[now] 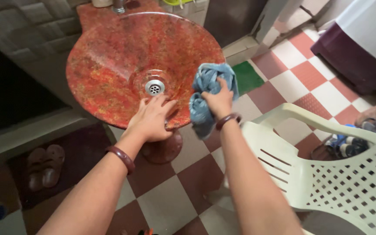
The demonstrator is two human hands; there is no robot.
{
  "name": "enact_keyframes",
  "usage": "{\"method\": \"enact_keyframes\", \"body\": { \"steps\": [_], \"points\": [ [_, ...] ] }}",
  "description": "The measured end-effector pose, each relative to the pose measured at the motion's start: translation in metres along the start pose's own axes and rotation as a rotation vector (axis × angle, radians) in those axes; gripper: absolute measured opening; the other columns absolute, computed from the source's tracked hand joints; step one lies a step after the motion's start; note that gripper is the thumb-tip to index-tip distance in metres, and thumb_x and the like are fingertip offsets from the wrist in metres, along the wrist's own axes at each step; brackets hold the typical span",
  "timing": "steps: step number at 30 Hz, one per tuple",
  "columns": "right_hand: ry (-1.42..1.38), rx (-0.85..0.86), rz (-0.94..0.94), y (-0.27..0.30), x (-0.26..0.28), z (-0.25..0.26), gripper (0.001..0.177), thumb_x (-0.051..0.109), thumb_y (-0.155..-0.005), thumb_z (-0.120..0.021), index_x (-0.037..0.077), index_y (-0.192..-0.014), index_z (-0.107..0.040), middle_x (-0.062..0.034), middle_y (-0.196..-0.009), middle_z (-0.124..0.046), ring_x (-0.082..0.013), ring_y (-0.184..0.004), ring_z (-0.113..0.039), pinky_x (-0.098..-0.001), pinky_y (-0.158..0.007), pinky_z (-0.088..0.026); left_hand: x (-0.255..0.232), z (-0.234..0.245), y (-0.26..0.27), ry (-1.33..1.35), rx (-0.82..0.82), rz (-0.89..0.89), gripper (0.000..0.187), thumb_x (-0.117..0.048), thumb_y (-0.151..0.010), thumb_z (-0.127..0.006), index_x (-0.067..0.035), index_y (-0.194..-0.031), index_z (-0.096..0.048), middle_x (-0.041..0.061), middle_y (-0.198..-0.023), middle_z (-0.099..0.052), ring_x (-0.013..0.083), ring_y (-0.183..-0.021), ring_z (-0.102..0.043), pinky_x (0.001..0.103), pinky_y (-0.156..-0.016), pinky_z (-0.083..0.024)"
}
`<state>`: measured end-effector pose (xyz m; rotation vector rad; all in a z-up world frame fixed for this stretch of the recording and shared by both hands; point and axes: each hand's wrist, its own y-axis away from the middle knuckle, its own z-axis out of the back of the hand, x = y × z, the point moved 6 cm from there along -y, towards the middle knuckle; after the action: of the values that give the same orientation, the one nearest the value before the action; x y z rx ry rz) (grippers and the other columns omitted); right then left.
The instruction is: The person wipes the inside and rim of a red speckled bathroom sink using a blue cloth. They move the cloth around the basin, under the faucet, and along the edges to clean the surface.
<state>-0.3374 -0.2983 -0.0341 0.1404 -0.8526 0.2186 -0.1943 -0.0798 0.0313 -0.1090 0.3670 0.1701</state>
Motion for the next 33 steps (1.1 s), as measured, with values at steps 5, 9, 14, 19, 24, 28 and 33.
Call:
{"method": "enact_keyframes", "body": {
  "steps": [5, 9, 14, 19, 24, 28, 33],
  "points": [
    [-0.271, -0.217, 0.064, 0.036, -0.010, -0.016, 0.091, 0.027, -0.067, -0.080, 0.020, -0.152, -0.047, -0.0324, -0.140, -0.047, -0.0454, -0.130, -0.053, -0.0466, -0.114, -0.043, 0.001, -0.003, 0.000, 0.018, 0.031, 0.014, 0.086, -0.043, -0.064, -0.085, -0.019, -0.141, -0.053, 0.011, -0.143, -0.049, 0.0278, -0.137, -0.042, 0.051, -0.108, -0.034],
    [-0.278, -0.212, 0.033, 0.095, -0.004, -0.045, 0.095, 0.023, -0.067, -0.085, 0.017, -0.152, -0.044, -0.0372, -0.145, -0.035, -0.0502, -0.136, -0.042, -0.0492, -0.115, -0.035, 0.000, 0.000, -0.003, 0.000, 0.024, 0.016, 0.084, -0.031, -0.062, -0.081, -0.021, -0.141, -0.055, 0.008, -0.141, -0.052, 0.0251, -0.136, -0.046, 0.047, -0.107, -0.036],
    [-0.128, -0.047, 0.227, -0.001, -0.010, -0.012, 0.091, 0.023, -0.062, -0.091, 0.009, -0.143, -0.053, -0.0253, -0.142, -0.055, -0.0401, -0.134, -0.051, -0.0438, -0.114, -0.040, -0.005, 0.008, 0.004, 0.013, -0.050, -0.001, 0.086, -0.042, -0.062, -0.086, -0.015, -0.137, -0.054, 0.010, -0.139, -0.051, 0.0280, -0.134, -0.045, 0.050, -0.104, -0.034],
    [-0.291, 0.247, 0.184, -0.064, -0.002, -0.002, 0.084, 0.017, -0.061, -0.081, 0.011, -0.141, -0.057, -0.0195, -0.133, -0.068, -0.0310, -0.122, -0.067, -0.0391, -0.103, -0.053, -0.004, 0.007, 0.003, 0.009, 0.030, 0.006, 0.085, -0.042, -0.065, -0.085, -0.016, -0.139, -0.054, 0.009, -0.137, -0.052, 0.0271, -0.134, -0.045, 0.050, -0.105, -0.035],
    [-0.128, -0.298, 0.215, 0.056, 0.000, -0.019, 0.084, 0.013, -0.063, -0.092, 0.009, -0.140, -0.058, -0.0331, -0.127, -0.059, -0.0447, -0.120, -0.057, -0.0489, -0.102, -0.044, -0.003, 0.004, 0.001, 0.002, 0.021, -0.007, 0.088, -0.036, -0.059, -0.085, -0.016, -0.139, -0.054, 0.011, -0.137, -0.051, 0.0267, -0.133, -0.045, 0.049, -0.103, -0.037],
    [-0.155, -0.145, 0.167, 0.051, -0.006, -0.022, 0.085, 0.013, -0.064, -0.090, 0.008, -0.142, -0.056, -0.0326, -0.125, -0.060, -0.0409, -0.113, -0.061, -0.0450, -0.099, -0.049, -0.001, 0.002, 0.001, -0.005, 0.003, -0.023, 0.089, -0.037, -0.059, -0.086, -0.015, -0.139, -0.054, 0.011, -0.134, -0.052, 0.0278, -0.131, -0.046, 0.049, -0.100, -0.038],
    [-0.464, 0.253, 0.254, -0.041, 0.003, 0.001, 0.081, 0.009, -0.065, -0.080, 0.004, -0.141, -0.054, -0.0202, -0.126, -0.069, -0.0264, -0.111, -0.068, -0.0389, -0.097, -0.055, -0.003, 0.004, 0.003, 0.014, 0.019, -0.013, 0.085, -0.041, -0.063, -0.085, -0.016, -0.138, -0.055, 0.009, -0.131, -0.054, 0.0262, -0.130, -0.047, 0.049, -0.101, -0.038]
  ]
}}
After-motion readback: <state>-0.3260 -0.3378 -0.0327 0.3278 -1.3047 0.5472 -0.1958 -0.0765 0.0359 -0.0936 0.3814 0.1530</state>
